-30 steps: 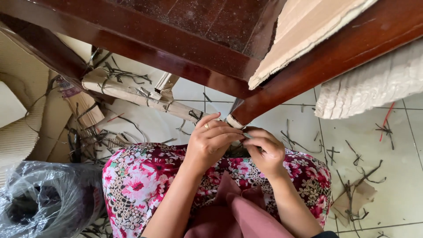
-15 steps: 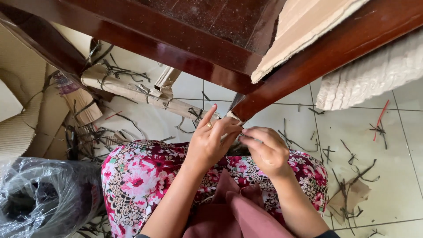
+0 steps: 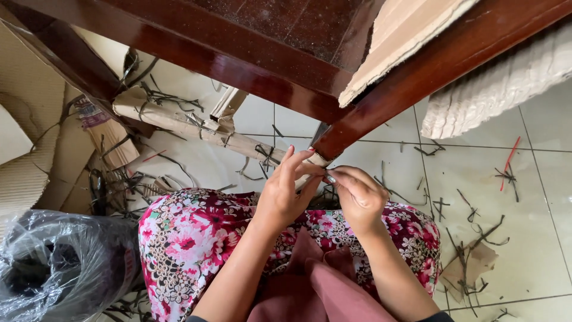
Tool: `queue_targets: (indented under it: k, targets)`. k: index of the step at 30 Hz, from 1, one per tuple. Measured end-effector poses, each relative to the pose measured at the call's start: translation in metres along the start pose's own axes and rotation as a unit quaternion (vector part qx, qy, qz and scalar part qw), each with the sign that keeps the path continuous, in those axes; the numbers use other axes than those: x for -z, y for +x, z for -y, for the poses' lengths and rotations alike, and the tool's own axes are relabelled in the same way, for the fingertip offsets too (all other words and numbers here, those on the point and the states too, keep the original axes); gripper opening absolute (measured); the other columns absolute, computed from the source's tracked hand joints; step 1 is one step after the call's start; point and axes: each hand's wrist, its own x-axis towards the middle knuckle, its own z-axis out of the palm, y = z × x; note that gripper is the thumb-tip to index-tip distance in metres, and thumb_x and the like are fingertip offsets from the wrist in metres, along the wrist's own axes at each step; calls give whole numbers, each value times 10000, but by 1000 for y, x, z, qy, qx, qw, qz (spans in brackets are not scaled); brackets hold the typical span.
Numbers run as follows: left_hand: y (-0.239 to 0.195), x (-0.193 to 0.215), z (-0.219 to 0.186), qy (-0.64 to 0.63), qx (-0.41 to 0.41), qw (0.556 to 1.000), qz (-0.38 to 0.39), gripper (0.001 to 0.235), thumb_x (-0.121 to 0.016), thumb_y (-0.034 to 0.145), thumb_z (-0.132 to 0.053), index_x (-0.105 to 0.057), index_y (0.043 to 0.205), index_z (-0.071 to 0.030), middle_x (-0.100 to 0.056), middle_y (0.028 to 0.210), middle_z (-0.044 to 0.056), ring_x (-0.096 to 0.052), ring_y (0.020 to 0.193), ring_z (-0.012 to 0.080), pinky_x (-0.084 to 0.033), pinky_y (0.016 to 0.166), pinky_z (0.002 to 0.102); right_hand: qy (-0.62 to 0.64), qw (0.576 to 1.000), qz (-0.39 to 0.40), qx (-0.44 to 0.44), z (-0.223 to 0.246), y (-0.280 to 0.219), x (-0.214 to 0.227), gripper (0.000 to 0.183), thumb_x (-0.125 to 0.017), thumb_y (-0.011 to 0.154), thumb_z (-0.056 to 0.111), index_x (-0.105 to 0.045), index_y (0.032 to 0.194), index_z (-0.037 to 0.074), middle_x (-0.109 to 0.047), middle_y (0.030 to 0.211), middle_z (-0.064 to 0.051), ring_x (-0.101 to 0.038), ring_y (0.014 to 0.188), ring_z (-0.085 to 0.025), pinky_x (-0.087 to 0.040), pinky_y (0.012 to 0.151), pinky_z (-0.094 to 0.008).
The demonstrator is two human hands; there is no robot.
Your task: The person sits on the floor and repairs a wooden table leg by wrapping it with a strip of cardboard and securing it with black string. They use scissors to cut the string and cardboard, then tie knots to fasten the material around the leg.
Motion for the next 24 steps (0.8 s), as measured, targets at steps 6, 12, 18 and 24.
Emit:
queue_targets:
  k: [6,12,18,24]
  targets:
    - [-5,-2,1,-4,-14,1000,-23,425,-787,835,50,-594,1210,6,-777,924,-17,-750,876,244,-458,1110,514,65,992,-10,-107,-4,-11,2,144,-862,804,-9,-771,909,26,-776,792,-105,-758,736,-215,-596,669,-354]
    - [-3,-4,2,4,-16,999,-37,344,-799,813,77,-618,1091,-13,-778,898,-6,-749,860,250,-484,1080,525,74,995,0,-62,0,-2,-1,164,-769,825,-131,-785,893,18,-763,769,-112,-734,669,-230,-583,637,-346]
    - [-4,-10,1,-37,19,997,-70,289,-797,824,62,-614,1019,-47,-786,849,-22,-755,781,196,-545,1034,469,-53,994,4,91,-19,-13,-3,205,-718,850,-147,-779,937,29,-715,815,-78,-660,650,-220,-551,620,-346]
    - [-12,-14,-3,-54,80,992,-83,354,-806,836,21,-504,993,-74,-813,844,1,-779,742,168,-602,976,415,-100,985,60,125,-28,-12,1,206,-663,908,-74,-755,977,97,-639,880,-23,-626,702,-205,-493,653,-347]
